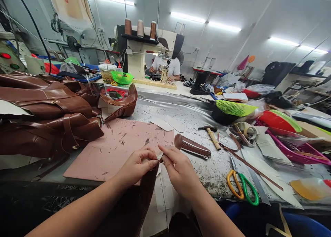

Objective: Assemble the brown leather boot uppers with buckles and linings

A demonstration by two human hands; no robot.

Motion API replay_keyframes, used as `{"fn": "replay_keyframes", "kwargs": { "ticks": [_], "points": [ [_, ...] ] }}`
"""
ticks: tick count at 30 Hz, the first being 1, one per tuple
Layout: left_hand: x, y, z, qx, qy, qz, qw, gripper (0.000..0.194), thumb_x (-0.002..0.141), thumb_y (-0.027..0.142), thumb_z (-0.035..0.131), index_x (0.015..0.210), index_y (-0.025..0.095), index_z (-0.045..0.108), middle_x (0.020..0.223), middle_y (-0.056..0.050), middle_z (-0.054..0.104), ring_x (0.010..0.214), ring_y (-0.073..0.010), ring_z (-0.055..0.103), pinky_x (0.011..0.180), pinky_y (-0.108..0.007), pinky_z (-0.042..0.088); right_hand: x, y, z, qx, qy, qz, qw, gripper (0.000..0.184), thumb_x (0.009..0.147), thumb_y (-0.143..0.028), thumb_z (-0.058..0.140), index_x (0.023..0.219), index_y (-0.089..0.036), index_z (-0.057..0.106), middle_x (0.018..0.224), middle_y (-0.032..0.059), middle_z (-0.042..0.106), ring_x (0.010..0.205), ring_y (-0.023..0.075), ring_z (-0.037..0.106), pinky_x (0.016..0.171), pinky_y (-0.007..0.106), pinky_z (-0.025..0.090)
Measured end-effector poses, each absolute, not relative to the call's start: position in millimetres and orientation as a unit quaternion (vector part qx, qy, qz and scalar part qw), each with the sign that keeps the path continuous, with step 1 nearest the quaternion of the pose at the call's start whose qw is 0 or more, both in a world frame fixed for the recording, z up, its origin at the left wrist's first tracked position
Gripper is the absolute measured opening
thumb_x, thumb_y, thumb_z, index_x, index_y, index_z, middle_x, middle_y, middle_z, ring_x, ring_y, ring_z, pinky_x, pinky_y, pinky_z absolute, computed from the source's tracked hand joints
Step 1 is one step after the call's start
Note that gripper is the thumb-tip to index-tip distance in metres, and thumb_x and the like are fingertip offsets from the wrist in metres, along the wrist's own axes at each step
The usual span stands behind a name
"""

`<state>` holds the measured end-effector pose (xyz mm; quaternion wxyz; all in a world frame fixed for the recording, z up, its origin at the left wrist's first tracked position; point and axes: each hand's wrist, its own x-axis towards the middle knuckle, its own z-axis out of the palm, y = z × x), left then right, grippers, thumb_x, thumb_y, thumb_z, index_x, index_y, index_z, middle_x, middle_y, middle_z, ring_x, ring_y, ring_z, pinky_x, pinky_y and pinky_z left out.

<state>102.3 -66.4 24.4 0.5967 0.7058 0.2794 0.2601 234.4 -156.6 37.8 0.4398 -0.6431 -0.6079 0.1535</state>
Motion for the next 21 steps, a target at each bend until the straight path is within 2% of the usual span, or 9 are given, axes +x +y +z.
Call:
{"fn": "replay_keyframes", "kwargs": {
  "ticks": [3,6,9,13,15,17,21],
  "points": [
    [102,-67,23,0.705,0.288,0.264,0.592,0.009,0.066,0.017,0.056,0.056,0.017,0.055,0.070,0.000,0.051,0.073,-0.0166,0.052,0.075,-0.029,0.040,233,-160,40,-0.667,-0.562,0.136,0.469,0.022,0.081,-0.025,0.040,0.085,-0.020,0.061,0.075,0.0033,0.061,0.062,0.0146,0.059,0.059,0.027,0.048],
    [103,-68,23,0.707,0.290,0.269,0.586,0.010,0.065,0.017,0.056,0.056,0.017,0.054,0.069,0.000,0.051,0.073,-0.0165,0.052,0.075,-0.029,0.040,230,-162,37,-0.690,-0.542,0.149,0.456,0.018,0.076,-0.023,0.038,0.069,-0.020,0.054,0.061,-0.0006,0.056,0.050,0.0121,0.053,0.050,0.025,0.043],
    [103,-69,24,0.706,0.295,0.276,0.581,0.010,0.065,0.017,0.055,0.055,0.018,0.052,0.067,0.000,0.050,0.072,-0.0166,0.052,0.074,-0.029,0.041,226,-164,29,-0.702,-0.525,0.193,0.442,0.014,0.073,-0.024,0.041,0.067,-0.020,0.052,0.057,-0.0023,0.051,0.043,0.0099,0.046,0.043,0.023,0.037],
    [103,-70,24,0.707,0.299,0.281,0.576,0.010,0.065,0.017,0.053,0.055,0.018,0.049,0.067,0.000,0.050,0.071,-0.0168,0.051,0.072,-0.030,0.041,222,-164,18,-0.645,-0.409,0.366,0.531,0.012,0.070,-0.029,0.041,0.065,-0.020,0.049,0.060,-0.0004,0.054,0.046,0.0104,0.048,0.038,0.020,0.034],
    [103,-70,23,0.710,0.299,0.282,0.571,0.010,0.065,0.017,0.053,0.055,0.018,0.049,0.068,0.000,0.050,0.072,-0.0171,0.051,0.073,-0.030,0.040,220,-163,15,-0.621,-0.357,0.408,0.567,0.013,0.068,-0.030,0.043,0.069,-0.019,0.050,0.061,-0.0005,0.055,0.044,0.0093,0.046,0.036,0.019,0.031],
    [103,-70,22,0.713,0.299,0.285,0.567,0.009,0.065,0.018,0.052,0.056,0.019,0.048,0.069,0.000,0.050,0.073,-0.0176,0.051,0.073,-0.031,0.040,218,-163,16,-0.636,-0.363,0.374,0.570,0.016,0.069,-0.032,0.047,0.074,-0.018,0.054,0.057,-0.0022,0.052,0.042,0.0082,0.042,0.036,0.019,0.030],
    [103,-71,19,0.712,0.303,0.289,0.564,0.009,0.065,0.018,0.052,0.057,0.019,0.048,0.070,0.000,0.050,0.073,-0.0178,0.051,0.073,-0.031,0.040,213,-165,20,-0.689,-0.483,0.182,0.508,0.016,0.072,-0.031,0.054,0.073,-0.017,0.061,0.057,0.0004,0.056,0.049,0.0123,0.051,0.045,0.023,0.041]
  ]
}}
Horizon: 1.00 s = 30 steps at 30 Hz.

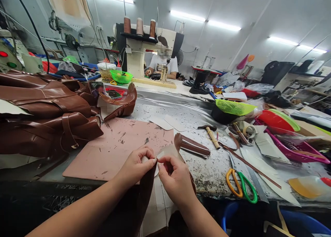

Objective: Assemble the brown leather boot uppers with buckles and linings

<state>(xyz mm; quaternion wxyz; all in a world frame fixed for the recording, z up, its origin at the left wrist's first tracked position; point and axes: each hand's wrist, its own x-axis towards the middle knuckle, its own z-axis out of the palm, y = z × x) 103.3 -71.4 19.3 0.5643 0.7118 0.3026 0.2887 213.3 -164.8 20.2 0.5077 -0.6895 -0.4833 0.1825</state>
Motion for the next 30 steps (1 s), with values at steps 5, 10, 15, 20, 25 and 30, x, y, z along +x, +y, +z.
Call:
{"fn": "replay_keyframes", "kwargs": {
  "ticks": [5,10,15,20,25,30],
  "points": [
    [104,-73,18,0.711,0.302,0.298,0.561,0.011,0.064,0.017,0.052,0.055,0.019,0.047,0.069,0.000,0.050,0.072,-0.0165,0.051,0.072,-0.030,0.041,210,-165,18,-0.687,-0.553,0.039,0.470,0.014,0.077,-0.023,0.051,0.073,-0.017,0.063,0.054,-0.0004,0.059,0.046,0.0114,0.052,0.043,0.021,0.042],
    [105,-73,20,0.711,0.290,0.305,0.564,0.011,0.064,0.015,0.053,0.054,0.019,0.049,0.067,0.001,0.051,0.068,-0.0153,0.051,0.071,-0.029,0.042,212,-163,15,-0.679,-0.585,-0.050,0.441,0.014,0.077,-0.017,0.048,0.068,-0.018,0.059,0.054,-0.0020,0.057,0.045,0.0099,0.050,0.044,0.020,0.041],
    [104,-72,20,0.704,0.298,0.303,0.570,0.012,0.065,0.017,0.055,0.054,0.018,0.051,0.069,0.000,0.052,0.071,-0.0165,0.052,0.073,-0.030,0.043,218,-164,16,-0.698,-0.574,-0.085,0.420,0.014,0.075,-0.018,0.046,0.064,-0.020,0.053,0.053,-0.0031,0.052,0.045,0.0101,0.047,0.045,0.021,0.039],
    [104,-70,17,0.706,0.290,0.303,0.571,0.011,0.066,0.019,0.055,0.056,0.018,0.053,0.069,0.000,0.052,0.072,-0.0166,0.052,0.074,-0.030,0.043,225,-166,25,-0.717,-0.570,0.026,0.400,0.028,0.082,-0.030,0.044,0.058,-0.020,0.054,0.049,-0.0014,0.053,0.046,0.0120,0.049,0.045,0.022,0.038],
    [103,-71,19,0.707,0.284,0.308,0.570,0.011,0.065,0.020,0.057,0.055,0.018,0.053,0.068,0.000,0.052,0.069,-0.0161,0.052,0.073,-0.030,0.044,223,-163,28,-0.712,-0.536,0.140,0.431,0.024,0.078,-0.039,0.054,0.077,-0.018,0.065,0.047,-0.0029,0.052,0.044,0.0123,0.046,0.042,0.023,0.036],
    [101,-71,22,0.718,0.264,0.288,0.576,0.009,0.065,0.023,0.057,0.058,0.017,0.057,0.072,-0.002,0.053,0.072,-0.0167,0.053,0.074,-0.031,0.044,216,-159,26,-0.711,-0.525,0.139,0.447,0.022,0.080,-0.032,0.046,0.066,-0.019,0.056,0.058,0.0010,0.058,0.053,0.0138,0.051,0.051,0.024,0.040]
  ]
}}
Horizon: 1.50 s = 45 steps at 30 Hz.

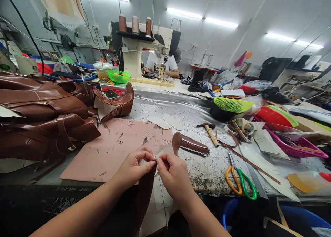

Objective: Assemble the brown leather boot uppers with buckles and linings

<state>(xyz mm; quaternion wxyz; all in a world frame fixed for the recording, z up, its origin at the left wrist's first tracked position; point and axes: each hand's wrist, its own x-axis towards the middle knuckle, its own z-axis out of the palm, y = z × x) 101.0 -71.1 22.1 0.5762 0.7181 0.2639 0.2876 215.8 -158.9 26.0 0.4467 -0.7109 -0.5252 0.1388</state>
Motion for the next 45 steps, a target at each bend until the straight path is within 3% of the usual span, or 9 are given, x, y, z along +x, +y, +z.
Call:
{"fn": "replay_keyframes", "kwargs": {
  "ticks": [5,9,13,16,20,24,31,35,45],
  "points": [
    [101,-71,20,0.718,0.262,0.286,0.578,0.009,0.066,0.023,0.057,0.060,0.017,0.059,0.076,-0.002,0.054,0.074,-0.0169,0.055,0.075,-0.030,0.044,219,-158,24,-0.716,-0.485,0.151,0.479,0.020,0.078,-0.032,0.044,0.062,-0.020,0.050,0.054,-0.0027,0.048,0.050,0.0125,0.044,0.048,0.024,0.035],
    [102,-71,20,0.718,0.277,0.296,0.566,0.008,0.064,0.019,0.058,0.056,0.017,0.057,0.073,-0.002,0.055,0.072,-0.0163,0.055,0.074,-0.030,0.044,230,-163,26,-0.676,-0.425,0.243,0.551,0.023,0.079,-0.032,0.043,0.089,-0.019,0.060,0.066,-0.0010,0.052,0.056,0.0128,0.046,0.052,0.025,0.038],
    [103,-71,21,0.720,0.276,0.298,0.563,0.008,0.062,0.019,0.058,0.055,0.018,0.055,0.070,-0.001,0.055,0.070,-0.0159,0.055,0.073,-0.030,0.045,236,-168,28,-0.618,-0.422,0.300,0.592,0.030,0.080,-0.034,0.051,0.108,-0.022,0.052,0.075,0.0005,0.059,0.066,0.0146,0.055,0.059,0.027,0.045],
    [102,-71,20,0.723,0.274,0.300,0.559,0.008,0.062,0.019,0.059,0.055,0.018,0.055,0.071,-0.001,0.055,0.071,-0.0158,0.055,0.074,-0.030,0.045,234,-168,26,-0.595,-0.387,0.326,0.624,0.024,0.079,-0.038,0.058,0.096,-0.024,0.051,0.085,0.0033,0.066,0.082,0.0179,0.061,0.072,0.032,0.049],
    [102,-71,18,0.728,0.268,0.306,0.551,0.008,0.063,0.019,0.060,0.056,0.018,0.057,0.071,-0.001,0.056,0.071,-0.0159,0.055,0.075,-0.030,0.045,233,-165,24,-0.571,-0.402,0.313,0.644,0.017,0.075,-0.038,0.065,0.077,-0.022,0.059,0.104,0.0049,0.062,0.094,0.0194,0.061,0.083,0.035,0.047],
    [102,-70,19,0.725,0.271,0.305,0.555,0.007,0.063,0.019,0.060,0.057,0.018,0.058,0.071,-0.001,0.056,0.071,-0.0161,0.055,0.075,-0.030,0.045,235,-163,23,-0.583,-0.418,0.275,0.641,0.010,0.074,-0.031,0.067,0.079,-0.023,0.064,0.083,0.0013,0.065,0.078,0.0154,0.061,0.073,0.029,0.050],
    [103,-71,21,0.723,0.276,0.299,0.558,0.008,0.063,0.020,0.060,0.056,0.018,0.057,0.070,-0.001,0.055,0.069,-0.0156,0.055,0.074,-0.030,0.045,232,-161,25,-0.580,-0.389,0.297,0.651,0.008,0.064,-0.025,0.073,0.071,-0.023,0.070,0.081,0.0027,0.070,0.076,0.0186,0.065,0.072,0.033,0.053],
    [104,-73,20,0.732,0.266,0.296,0.553,0.008,0.064,0.021,0.059,0.057,0.018,0.057,0.072,-0.001,0.055,0.072,-0.0156,0.055,0.075,-0.030,0.045,231,-160,27,-0.583,-0.387,0.271,0.661,0.006,0.063,-0.023,0.072,0.069,-0.023,0.071,0.072,0.0017,0.071,0.072,0.0188,0.065,0.070,0.034,0.054],
    [105,-74,23,0.737,0.252,0.294,0.554,0.007,0.064,0.019,0.057,0.057,0.018,0.057,0.072,-0.001,0.053,0.072,-0.0152,0.056,0.074,-0.028,0.044,232,-159,30,-0.609,-0.426,0.268,0.613,0.007,0.066,-0.023,0.069,0.072,-0.025,0.073,0.075,0.0007,0.072,0.072,0.0179,0.065,0.070,0.032,0.052]
  ]
}}
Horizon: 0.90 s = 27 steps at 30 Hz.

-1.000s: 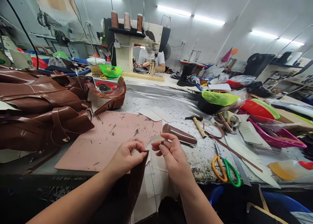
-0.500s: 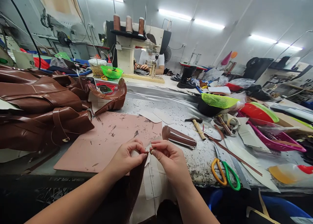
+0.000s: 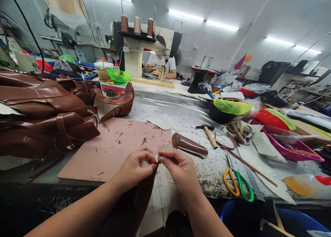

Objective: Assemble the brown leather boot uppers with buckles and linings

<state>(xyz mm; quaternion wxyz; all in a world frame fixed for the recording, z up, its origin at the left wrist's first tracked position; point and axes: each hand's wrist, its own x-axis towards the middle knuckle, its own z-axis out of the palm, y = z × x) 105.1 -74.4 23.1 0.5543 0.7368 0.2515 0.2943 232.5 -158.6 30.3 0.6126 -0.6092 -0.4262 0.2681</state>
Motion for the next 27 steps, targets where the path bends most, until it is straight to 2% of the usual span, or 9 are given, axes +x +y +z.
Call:
{"fn": "replay_keyframes", "kwargs": {
  "ticks": [6,16,22,27],
  "points": [
    [107,-75,20,0.739,0.248,0.299,0.551,0.007,0.065,0.016,0.057,0.058,0.017,0.057,0.072,-0.001,0.053,0.072,-0.0152,0.055,0.073,-0.029,0.044,232,-159,33,-0.615,-0.443,0.261,0.598,0.008,0.067,-0.023,0.068,0.073,-0.025,0.073,0.075,0.0012,0.072,0.073,0.0191,0.066,0.070,0.033,0.052],
    [108,-77,21,0.737,0.262,0.305,0.544,0.009,0.062,0.011,0.055,0.056,0.017,0.054,0.070,0.001,0.051,0.069,-0.0134,0.053,0.069,-0.026,0.044,226,-163,40,-0.611,-0.543,0.145,0.557,0.012,0.074,-0.016,0.062,0.078,-0.023,0.071,0.075,0.0018,0.070,0.070,0.0168,0.064,0.063,0.027,0.052],
    [108,-78,21,0.731,0.261,0.306,0.551,0.009,0.063,0.011,0.055,0.057,0.017,0.055,0.070,0.001,0.050,0.069,-0.0131,0.053,0.070,-0.026,0.043,226,-163,38,-0.619,-0.529,0.156,0.559,0.010,0.074,-0.017,0.064,0.077,-0.023,0.071,0.074,0.0008,0.070,0.069,0.0157,0.064,0.063,0.026,0.052],
    [107,-75,20,0.718,0.267,0.299,0.569,0.006,0.065,0.017,0.057,0.059,0.016,0.056,0.073,0.000,0.051,0.071,-0.0139,0.053,0.072,-0.027,0.042,228,-162,30,-0.628,-0.484,0.195,0.577,0.007,0.071,-0.023,0.067,0.076,-0.023,0.072,0.075,0.0016,0.071,0.070,0.0177,0.065,0.065,0.030,0.053]
  ]
}}
